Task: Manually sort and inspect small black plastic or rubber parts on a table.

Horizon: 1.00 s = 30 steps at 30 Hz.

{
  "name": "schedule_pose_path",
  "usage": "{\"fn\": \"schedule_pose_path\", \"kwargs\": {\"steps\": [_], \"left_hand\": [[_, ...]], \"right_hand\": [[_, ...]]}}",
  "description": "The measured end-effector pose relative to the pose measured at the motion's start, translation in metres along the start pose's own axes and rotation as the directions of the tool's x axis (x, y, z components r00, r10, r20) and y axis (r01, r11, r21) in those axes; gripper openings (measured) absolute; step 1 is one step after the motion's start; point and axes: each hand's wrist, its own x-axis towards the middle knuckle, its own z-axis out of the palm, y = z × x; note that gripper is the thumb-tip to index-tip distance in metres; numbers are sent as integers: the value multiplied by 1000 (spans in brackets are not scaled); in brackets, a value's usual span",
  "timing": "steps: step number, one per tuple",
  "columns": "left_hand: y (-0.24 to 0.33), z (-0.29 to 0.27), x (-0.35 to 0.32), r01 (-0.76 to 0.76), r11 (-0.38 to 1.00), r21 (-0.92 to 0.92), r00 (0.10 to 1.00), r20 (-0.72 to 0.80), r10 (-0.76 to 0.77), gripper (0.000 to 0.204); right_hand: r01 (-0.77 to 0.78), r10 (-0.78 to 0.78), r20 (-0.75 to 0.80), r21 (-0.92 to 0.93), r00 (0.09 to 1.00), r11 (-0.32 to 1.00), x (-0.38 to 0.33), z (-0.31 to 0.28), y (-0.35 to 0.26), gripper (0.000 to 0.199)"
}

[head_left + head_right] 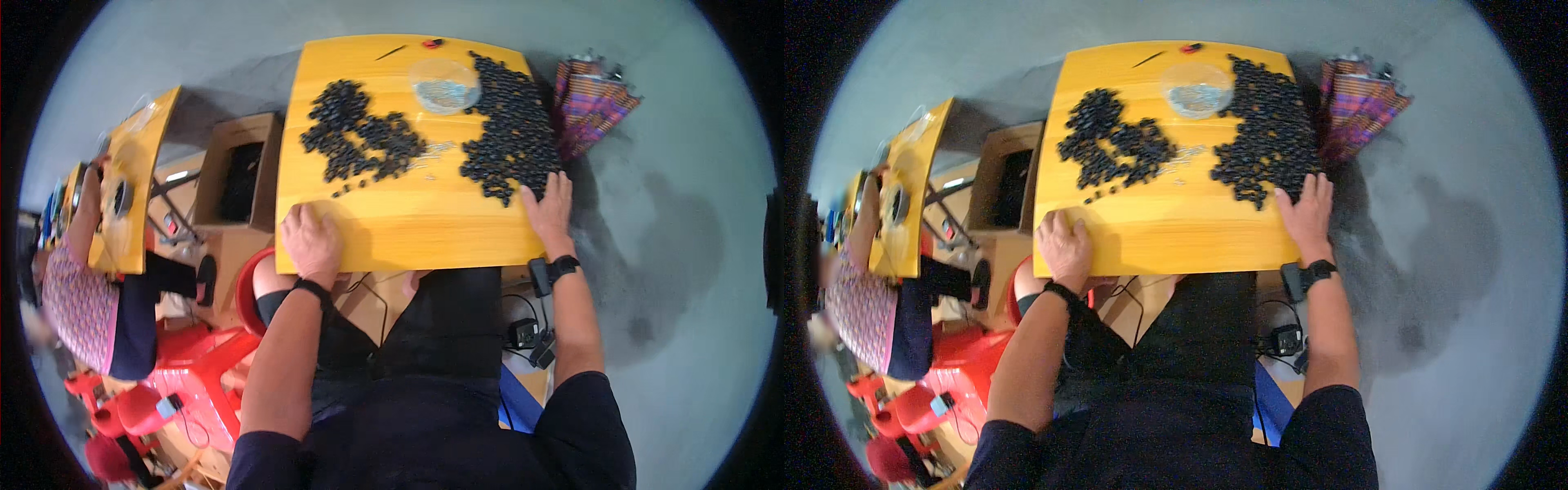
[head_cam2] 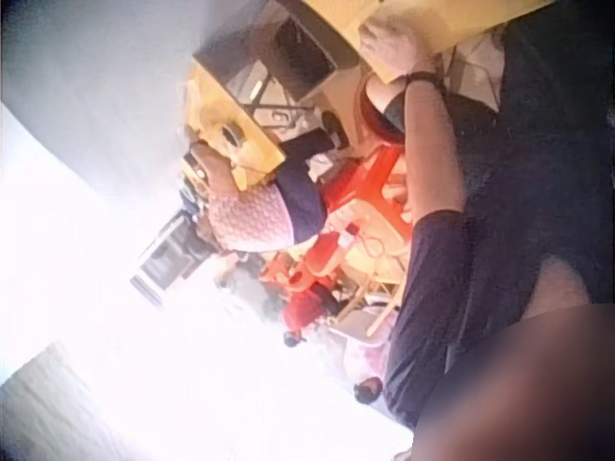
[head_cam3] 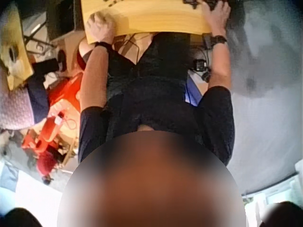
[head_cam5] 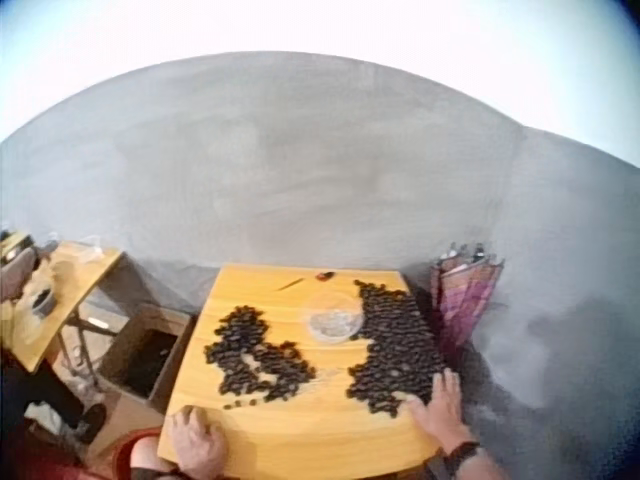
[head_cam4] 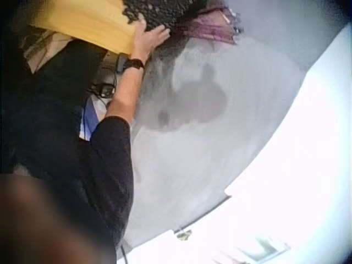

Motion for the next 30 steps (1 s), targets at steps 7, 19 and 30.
{"fn": "schedule_pose_path", "kwargs": {"steps": [7,19,30], "left_hand": [[4,-2,1,91,996,10,994,66,-91,37],[10,-4,3,126,991,-51,989,81,-122,36],[7,-3,6,147,988,-48,983,120,-141,38]], "right_hand": [[-6,9,77,-32,997,999,10,3,7,72],[221,-232,-102,-107,967,969,24,-18,-26,58],[624,-625,-16,82,780,777,11,5,-134,26]]}}
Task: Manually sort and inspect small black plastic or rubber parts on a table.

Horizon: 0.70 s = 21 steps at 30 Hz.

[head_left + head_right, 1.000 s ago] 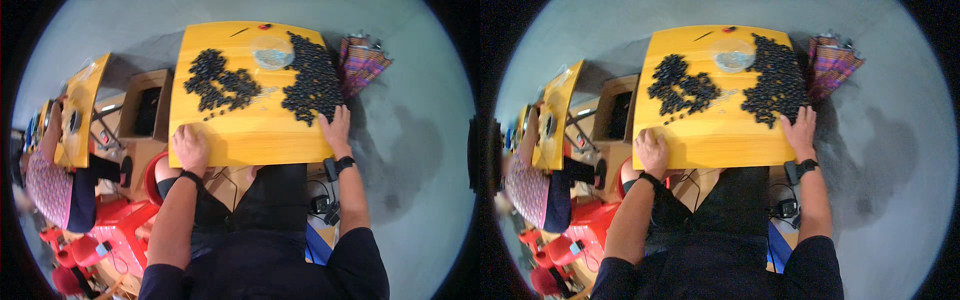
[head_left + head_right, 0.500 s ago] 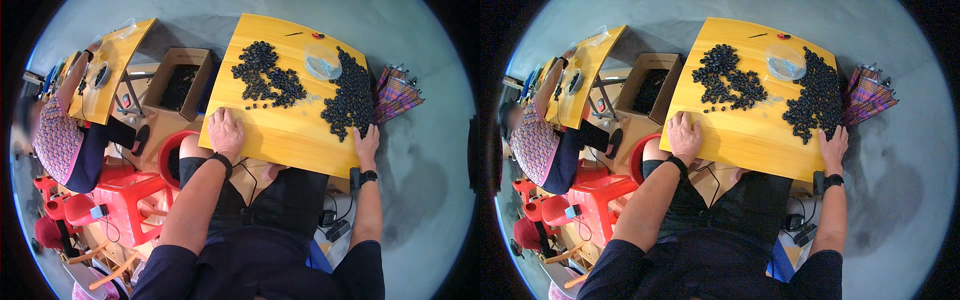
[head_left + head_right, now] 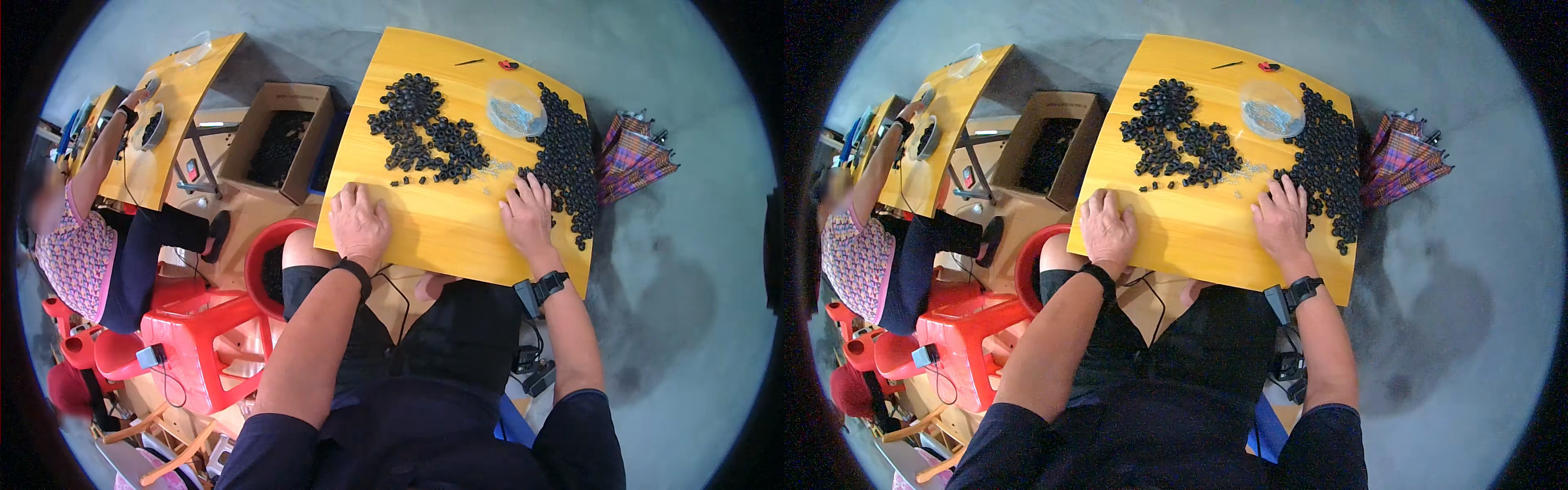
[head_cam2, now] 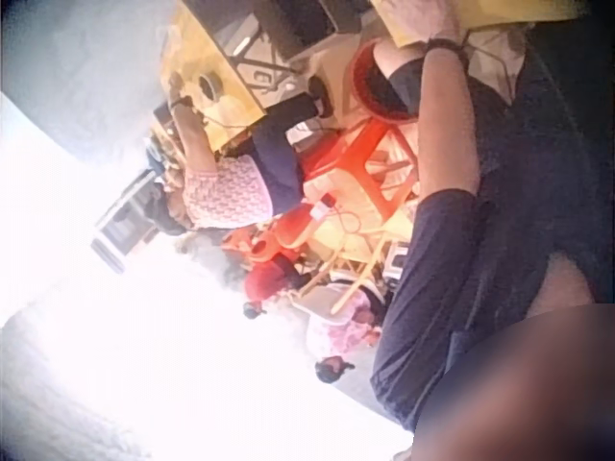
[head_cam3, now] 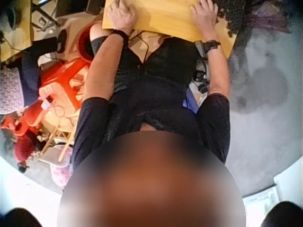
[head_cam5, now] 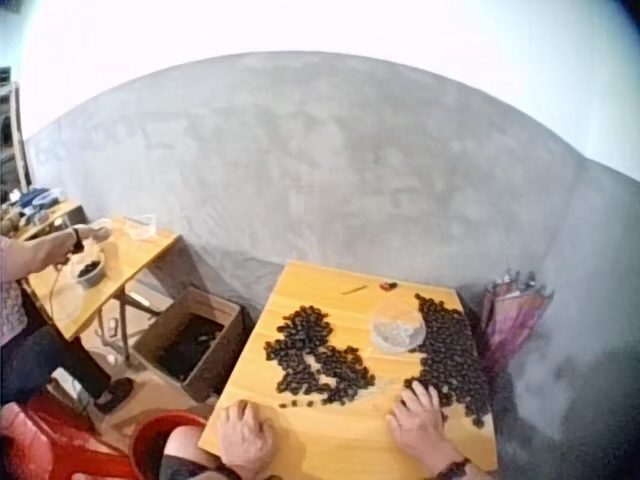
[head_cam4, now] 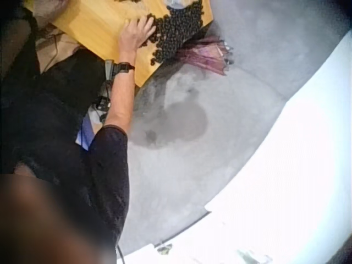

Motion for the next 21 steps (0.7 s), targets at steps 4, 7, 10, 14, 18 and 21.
{"fn": "schedule_pose_path", "kwargs": {"steps": [4,7,10,14,18,21], "left_hand": [[-2,1,1,3,1000,-11,1000,15,-3,38],[-2,3,2,-1,1000,2,1000,-12,1,38],[0,1,2,17,1000,-20,1000,1,-17,38],[1,0,2,8,1000,-15,1000,-7,-8,37],[1,-3,3,18,1000,-16,1000,20,-18,37],[2,-2,3,18,999,-27,1000,9,-18,37]], "right_hand": [[-52,51,-9,-40,999,998,-2,9,15,21],[-50,52,15,-99,999,994,2,10,26,16],[-52,53,4,-141,999,989,7,11,28,18],[-32,30,-56,-35,998,999,21,6,14,21],[30,-20,-76,128,997,991,38,-4,-21,23],[96,-80,-97,173,992,980,48,-7,-40,23]]}}
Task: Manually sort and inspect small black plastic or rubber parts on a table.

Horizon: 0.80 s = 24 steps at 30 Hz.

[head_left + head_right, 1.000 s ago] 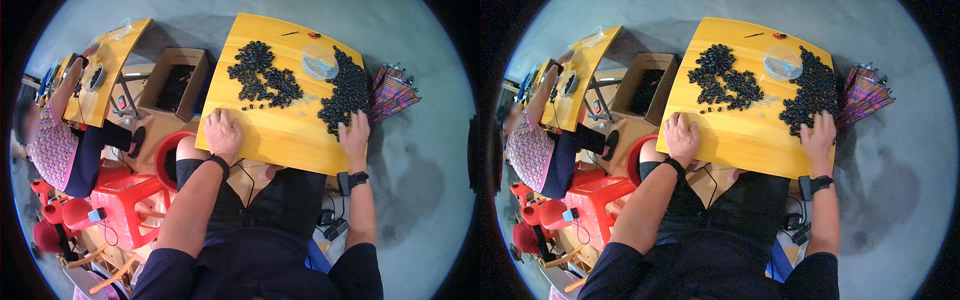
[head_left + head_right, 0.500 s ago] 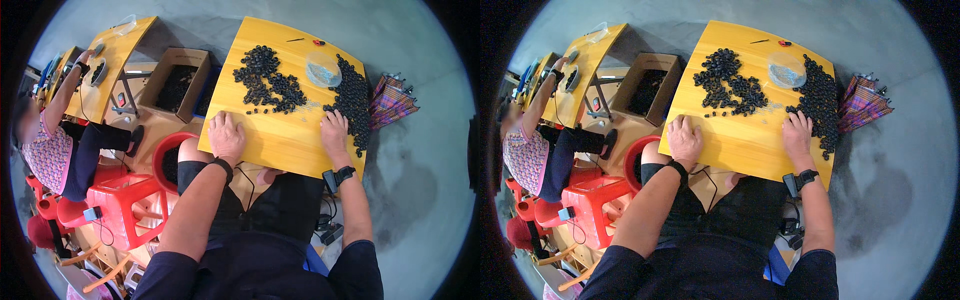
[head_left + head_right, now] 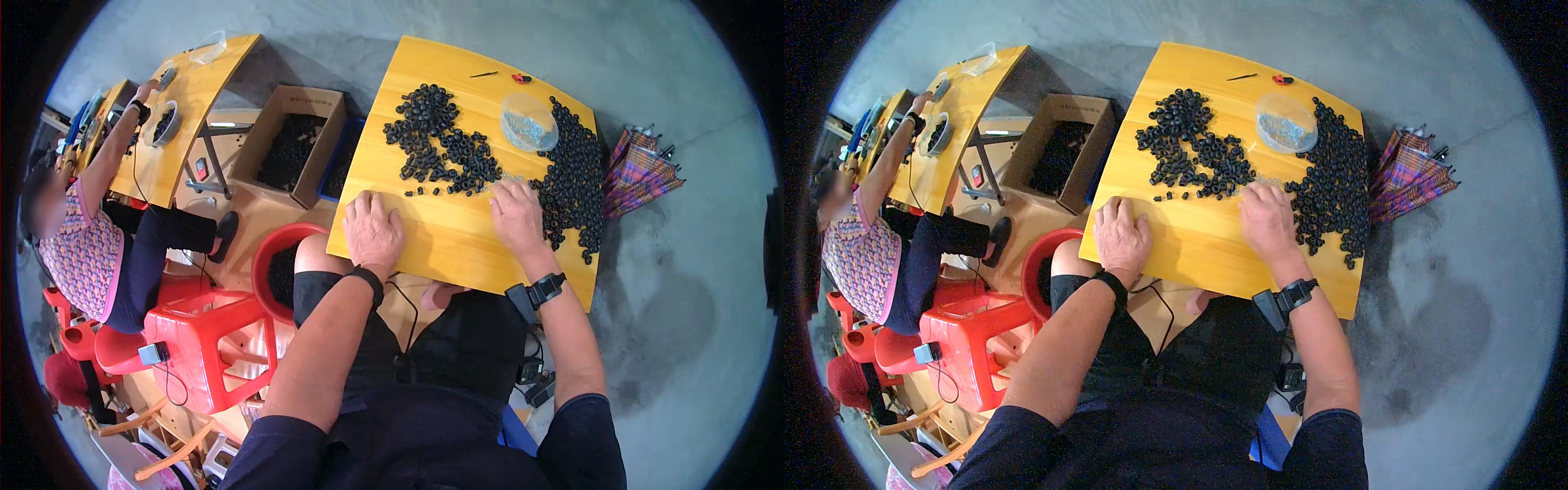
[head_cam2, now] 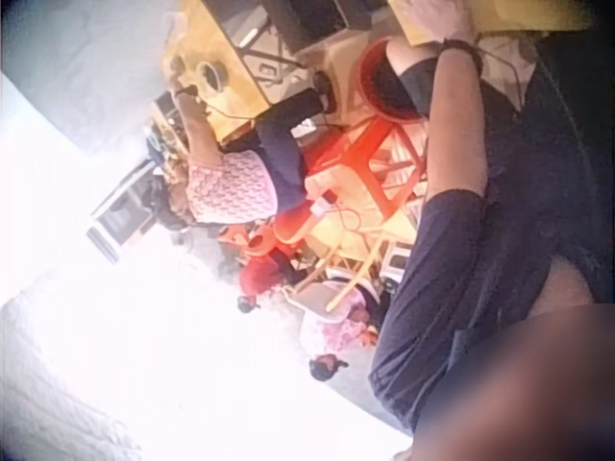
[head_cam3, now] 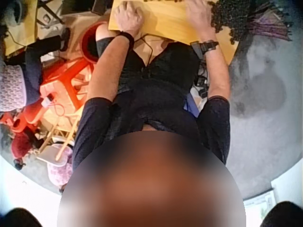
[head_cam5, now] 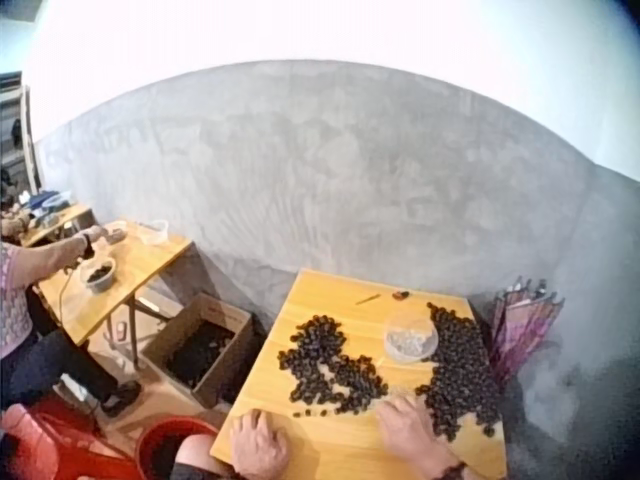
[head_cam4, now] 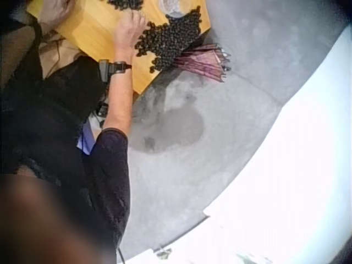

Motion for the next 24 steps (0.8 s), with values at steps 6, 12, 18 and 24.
{"fn": "schedule_pose_path", "kwargs": {"steps": [6,12,18,24], "left_hand": [[0,-2,-2,9,1000,-5,1000,1,-9,36],[1,-2,-1,11,1000,-8,1000,10,-11,37],[-1,-1,-1,1,1000,-14,1000,-14,-1,36],[0,-1,-1,3,1000,-27,1000,-10,-3,37]], "right_hand": [[-128,112,127,125,986,984,9,4,-32,21],[-289,285,264,-25,921,957,20,4,-33,16],[-271,242,274,71,931,960,38,13,-33,18],[-287,268,352,3,897,958,50,31,-31,20]]}}
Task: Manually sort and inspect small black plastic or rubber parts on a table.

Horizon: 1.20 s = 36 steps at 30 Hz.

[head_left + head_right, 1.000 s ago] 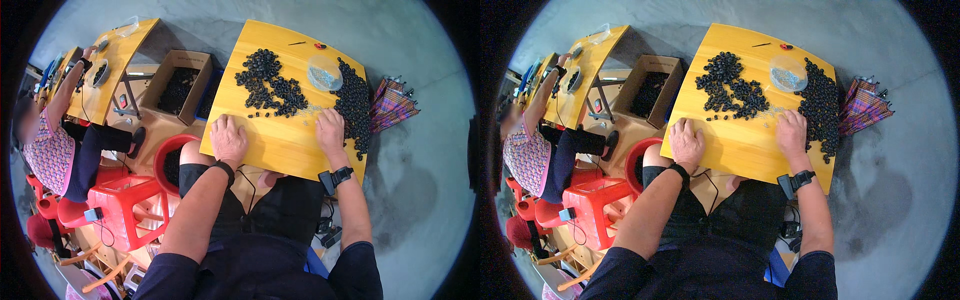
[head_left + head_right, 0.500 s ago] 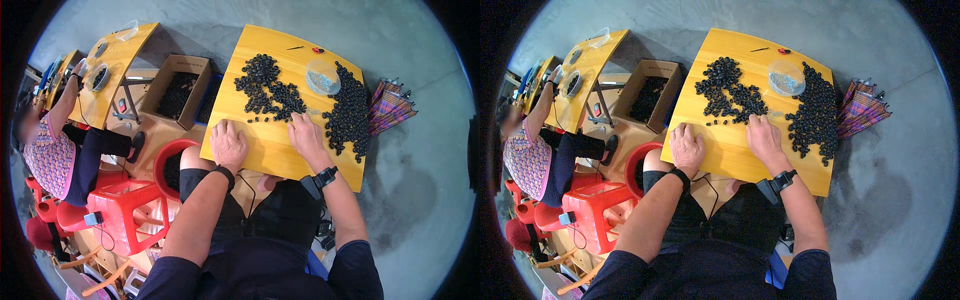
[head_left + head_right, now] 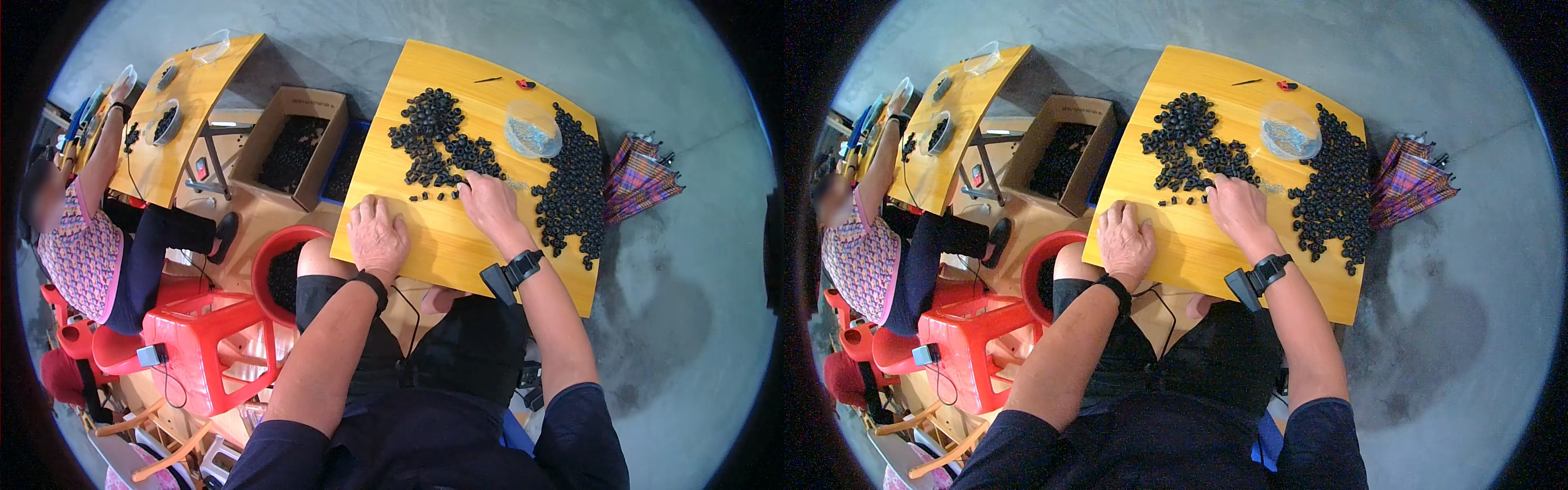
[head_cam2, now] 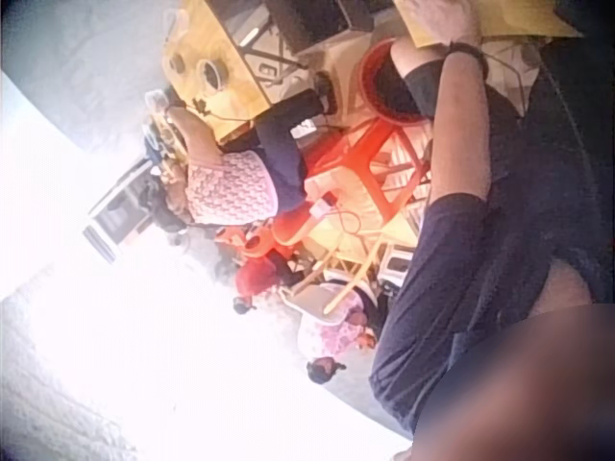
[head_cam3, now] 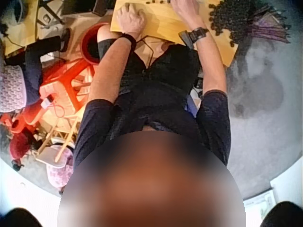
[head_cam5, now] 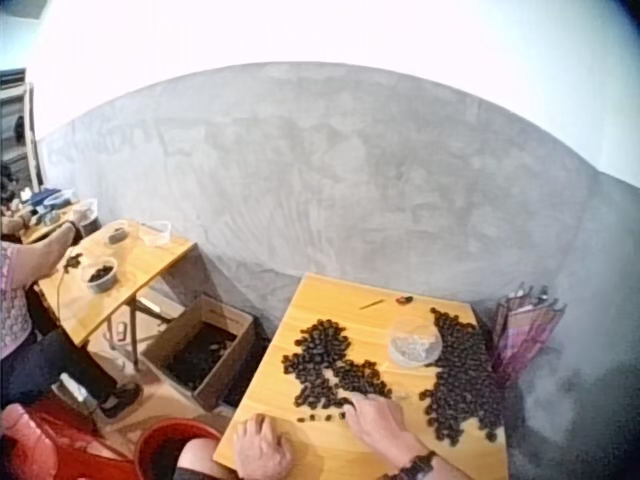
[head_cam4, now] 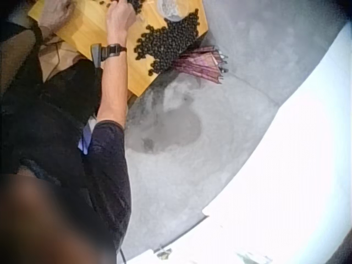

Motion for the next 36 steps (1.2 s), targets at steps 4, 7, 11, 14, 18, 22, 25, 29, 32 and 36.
{"fn": "schedule_pose_path", "kwargs": {"steps": [4,7,11,14,18,22,25,29,32,36], "left_hand": [[-2,1,0,-1,1000,-28,1000,-2,1,39],[-1,3,0,-10,1000,-23,1000,-23,9,38],[-1,2,-1,-13,1000,-19,1000,-24,13,38],[0,0,-1,4,1000,-8,1000,19,-4,39],[1,0,-1,12,1000,-21,1000,22,-11,39],[-2,1,0,-2,999,-49,1000,-19,1,35],[-3,-2,0,11,998,-58,1000,-21,-12,34],[-16,3,-3,-7,979,-206,999,-52,-3,31],[-28,6,-7,-79,949,-304,990,-134,39,30],[3,-21,-12,382,429,-818,922,369,-118,24]], "right_hand": [[10,-10,12,7,1000,1000,5,1,-3,21],[18,-17,43,-25,999,1000,7,2,0,23],[-66,69,78,-38,995,997,11,2,-4,24],[-109,113,124,-40,986,993,13,0,-9,24],[-99,98,16,51,995,994,10,3,-4,23],[-124,168,-70,415,983,901,3,4,-4,19],[-285,267,166,812,949,509,-10,-6,-13,14],[-180,158,136,932,978,315,-34,-14,-25,12],[-99,98,72,949,993,299,-54,-20,-39,14],[3,49,-22,929,999,370,-76,-22,-42,17]]}}
